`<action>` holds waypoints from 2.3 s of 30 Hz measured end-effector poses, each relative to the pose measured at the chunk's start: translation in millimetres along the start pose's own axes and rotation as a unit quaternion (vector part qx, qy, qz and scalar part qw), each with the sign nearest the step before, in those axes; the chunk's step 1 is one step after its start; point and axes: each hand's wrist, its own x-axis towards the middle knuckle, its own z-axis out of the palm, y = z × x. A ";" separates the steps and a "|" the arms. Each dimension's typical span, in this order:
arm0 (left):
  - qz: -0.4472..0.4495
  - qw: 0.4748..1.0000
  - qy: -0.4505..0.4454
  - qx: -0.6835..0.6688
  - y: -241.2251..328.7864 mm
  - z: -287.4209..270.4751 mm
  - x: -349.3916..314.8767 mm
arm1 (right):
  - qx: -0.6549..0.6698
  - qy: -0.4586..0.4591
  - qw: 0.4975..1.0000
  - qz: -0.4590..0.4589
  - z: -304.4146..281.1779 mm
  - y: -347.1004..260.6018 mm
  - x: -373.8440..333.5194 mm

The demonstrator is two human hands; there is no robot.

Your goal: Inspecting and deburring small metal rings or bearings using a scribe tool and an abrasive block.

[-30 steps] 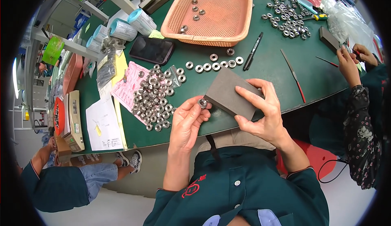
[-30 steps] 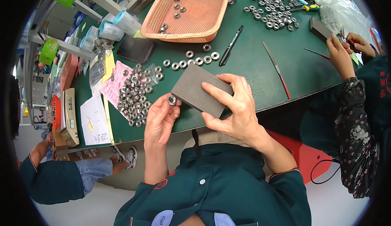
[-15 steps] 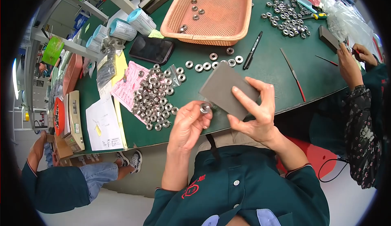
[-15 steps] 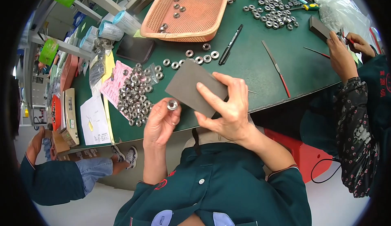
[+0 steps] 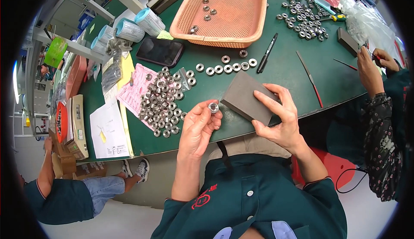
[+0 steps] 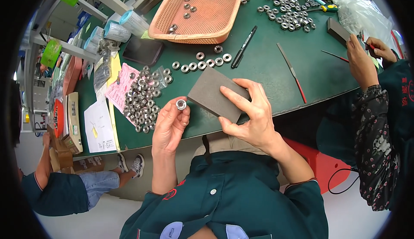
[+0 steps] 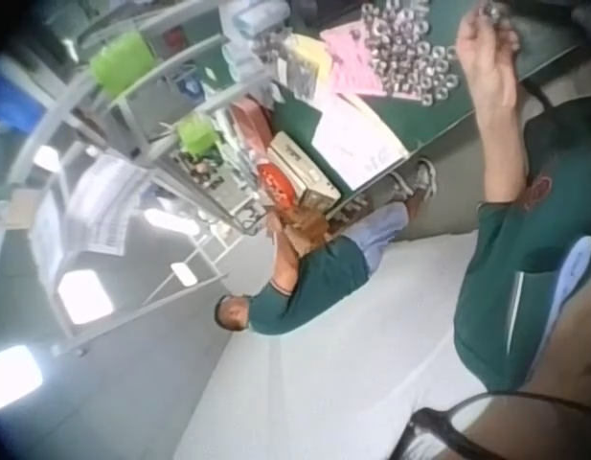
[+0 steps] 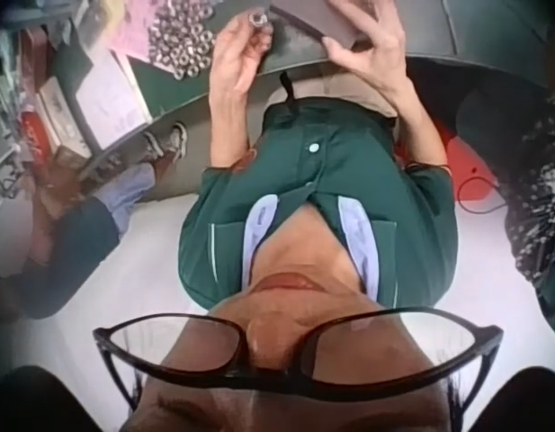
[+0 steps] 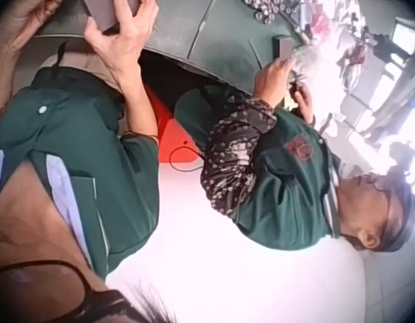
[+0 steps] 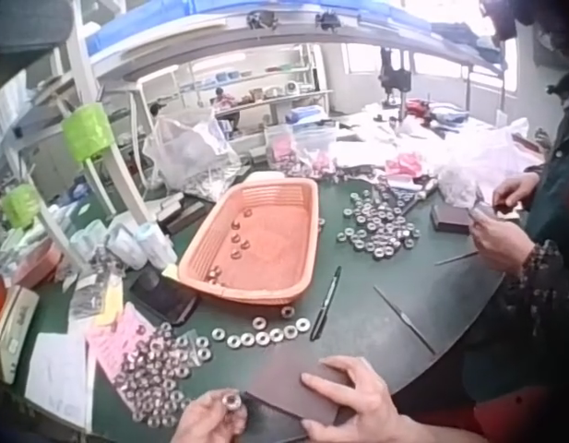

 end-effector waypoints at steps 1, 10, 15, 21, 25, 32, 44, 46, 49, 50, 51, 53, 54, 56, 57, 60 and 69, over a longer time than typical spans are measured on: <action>0.004 1.000 0.004 0.006 0.1 0.3 0.0 | 0.002 0.009 1.000 -0.007 0.5 -0.8 0.0; 0.034 0.998 0.016 0.053 -2.6 0.0 0.2 | -0.055 0.008 0.996 -0.077 6.1 -6.0 -2.3; 0.036 0.998 0.008 0.049 -0.6 6.7 0.3 | -0.090 0.028 0.990 -0.107 4.8 -7.8 -2.5; 0.016 0.999 -0.010 0.033 1.5 8.0 2.9 | -0.090 0.052 0.988 -0.116 7.0 -5.9 -4.5; -0.009 0.999 -0.032 0.012 3.6 7.9 4.5 | -0.117 0.054 0.982 -0.135 3.0 -9.0 -2.0; -0.044 0.997 -0.046 -0.039 1.9 7.1 7.5 | -0.123 0.033 0.985 -0.117 1.0 -6.1 -5.2; -0.116 0.986 -0.057 -0.108 8.0 4.5 8.3 | -0.133 0.055 0.979 -0.144 2.8 -4.1 -0.6; -0.137 0.982 -0.039 -0.121 12.9 12.0 7.7 | -0.163 0.078 0.968 -0.174 2.2 -4.7 1.3; -0.057 0.998 -0.018 0.016 12.1 16.6 6.6 | -0.023 0.017 0.997 -0.066 -1.9 -7.3 5.2; -0.046 0.998 -0.014 0.026 11.4 15.7 6.2 | -0.023 0.018 0.997 -0.066 -0.7 -7.0 5.7; -0.036 0.999 -0.010 0.035 10.2 15.9 5.5 | -0.030 0.018 0.997 -0.068 -0.7 -6.9 5.4; -0.060 0.998 -0.023 -0.004 9.1 13.3 7.2 | -0.096 0.034 0.988 -0.113 0.2 -4.5 1.7; -0.083 0.995 -0.036 -0.042 9.5 12.0 8.2 | -0.154 0.050 0.975 -0.155 1.4 -2.7 -0.3; -0.074 0.996 -0.034 -0.022 10.9 12.7 8.3 | -0.155 0.057 0.972 -0.169 0.0 -2.7 1.6; -0.064 0.998 -0.030 -0.003 12.0 12.1 8.4 | -0.099 0.034 0.986 -0.132 -1.0 -3.8 3.7; -0.019 0.997 0.015 0.072 6.7 15.3 7.7 | -0.019 -0.017 0.997 -0.067 -3.9 -3.1 7.1; -0.039 0.999 0.008 -0.021 4.9 7.9 5.8 | -0.049 0.048 0.996 -0.064 -3.4 6.5 14.5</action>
